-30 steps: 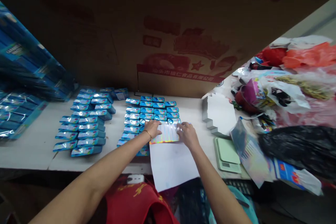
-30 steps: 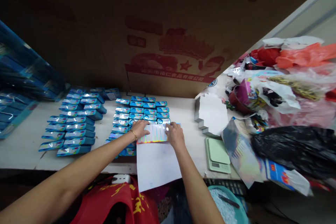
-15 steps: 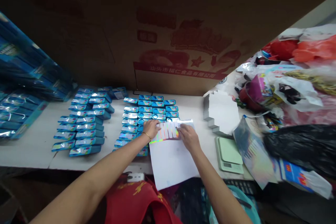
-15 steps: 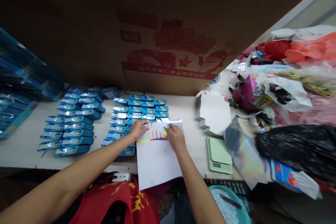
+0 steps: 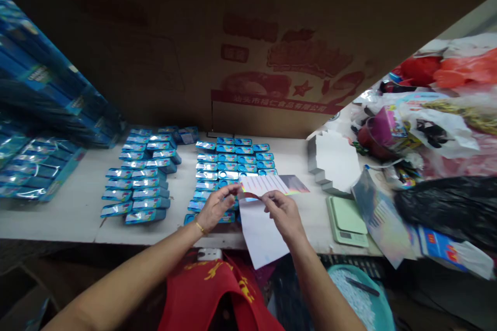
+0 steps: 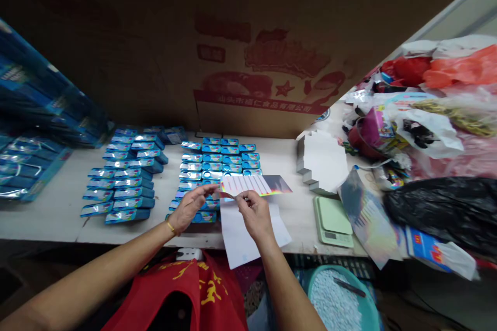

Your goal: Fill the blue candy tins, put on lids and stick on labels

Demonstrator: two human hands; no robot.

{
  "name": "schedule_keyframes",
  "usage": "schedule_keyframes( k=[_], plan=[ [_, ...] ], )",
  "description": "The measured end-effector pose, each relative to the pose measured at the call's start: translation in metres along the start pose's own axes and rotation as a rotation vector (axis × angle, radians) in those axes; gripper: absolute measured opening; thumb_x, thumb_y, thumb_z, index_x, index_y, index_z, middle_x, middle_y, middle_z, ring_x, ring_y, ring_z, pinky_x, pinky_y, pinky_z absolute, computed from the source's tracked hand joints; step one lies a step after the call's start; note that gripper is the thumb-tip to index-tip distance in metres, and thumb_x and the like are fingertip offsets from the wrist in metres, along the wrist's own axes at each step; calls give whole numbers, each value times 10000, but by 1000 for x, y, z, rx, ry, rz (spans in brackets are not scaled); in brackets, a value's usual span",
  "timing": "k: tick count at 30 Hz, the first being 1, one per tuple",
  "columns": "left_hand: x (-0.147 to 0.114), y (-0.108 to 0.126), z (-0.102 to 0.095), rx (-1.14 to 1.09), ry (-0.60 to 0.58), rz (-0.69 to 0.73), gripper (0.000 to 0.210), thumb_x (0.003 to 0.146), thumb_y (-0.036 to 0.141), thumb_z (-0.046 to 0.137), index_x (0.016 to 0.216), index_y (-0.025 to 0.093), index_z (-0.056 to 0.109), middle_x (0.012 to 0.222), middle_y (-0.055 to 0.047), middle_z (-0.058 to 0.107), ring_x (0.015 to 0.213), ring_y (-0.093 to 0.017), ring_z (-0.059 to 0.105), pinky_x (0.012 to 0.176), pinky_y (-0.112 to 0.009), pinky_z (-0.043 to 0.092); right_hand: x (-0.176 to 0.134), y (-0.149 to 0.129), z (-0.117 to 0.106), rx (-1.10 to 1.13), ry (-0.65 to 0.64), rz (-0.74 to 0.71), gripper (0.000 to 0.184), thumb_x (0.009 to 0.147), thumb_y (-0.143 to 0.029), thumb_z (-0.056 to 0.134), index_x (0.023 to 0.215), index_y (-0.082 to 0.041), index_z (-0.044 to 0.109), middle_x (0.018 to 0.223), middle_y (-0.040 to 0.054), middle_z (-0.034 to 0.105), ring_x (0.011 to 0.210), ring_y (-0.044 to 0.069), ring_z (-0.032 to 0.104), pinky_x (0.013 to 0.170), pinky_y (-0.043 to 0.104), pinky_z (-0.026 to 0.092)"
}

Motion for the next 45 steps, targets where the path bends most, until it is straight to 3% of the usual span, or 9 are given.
schedule_keyframes(
  k=[3,8,12,17,29,32,37,41,45],
  plan=[
    [-33,-6,-19,-63,57,-119,509,657,375,608,1107,167,493,1012,-72,593,927,-178,534,826,-292,415,-7,12,41,130,-69,94,240,690,-391,542,652,-155,553,452,-43,462,413,73,385,400,184,276],
    [-68,-34,-58,-76,304,-273,261,687,354,560,827,135,578,780,-43,618,729,-137,559,675,-255,446,-25,25,107,282,-183,244,270,661,-422,567,680,-153,563,435,-48,468,374,66,369,367,177,240],
    [-92,-55,-86,-73,337,-361,292,671,347,570,873,137,556,696,-11,585,606,-106,531,546,-217,418,-34,38,149,238,-166,255,253,647,-404,577,633,-152,577,442,-49,468,376,65,370,379,181,266],
    [-102,-85,-104,17,397,-323,322,646,332,591,890,139,507,561,56,486,532,-87,493,536,-213,390,-36,62,182,69,-92,182,270,662,-411,537,605,-151,589,450,-40,486,378,86,402,410,204,321],
    [-101,-114,-102,277,375,-341,258,699,311,487,903,158,522,564,36,544,561,-119,532,575,-242,413,-30,69,189,-660,-133,-101,215,778,-317,441,695,-202,604,668,13,620,607,131,550,553,210,345],
    [-103,-120,-98,281,356,-355,269,710,294,475,945,167,511,618,19,581,598,-129,563,603,-253,435,-34,66,185,-864,-144,-140,242,823,-314,381,873,-208,592,749,34,623,644,143,557,552,225,346],
    [-108,-124,-99,375,348,-387,287,710,253,487,981,164,509,808,-36,626,682,-148,596,660,-283,465,-48,68,181,-1135,-351,-486,391,812,-174,364,1191,-233,438,894,81,583,747,182,531,634,285,370],
    [-94,-100,-96,679,367,-144,342,797,264,382,1109,158,469,1102,-95,550,991,-179,517,871,-332,393,-47,67,171,-1114,-396,-516,399,792,-145,374,1169,-226,476,881,83,573,738,178,522,648,292,389],
    [-67,-78,-73,1011,145,66,478,804,309,382,1260,168,344,1346,-88,318,1258,-216,209,1019,-405,188,-21,54,158,-952,-123,-493,379,858,-237,282,1191,-205,460,1079,98,535,988,191,475,826,319,362]
  ],
)
Point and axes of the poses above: each hand's wrist, its own x-axis towards the middle knuckle, its own z-axis out of the palm, y = z × x, the point moved 1 cm from there along x, towards the middle knuckle
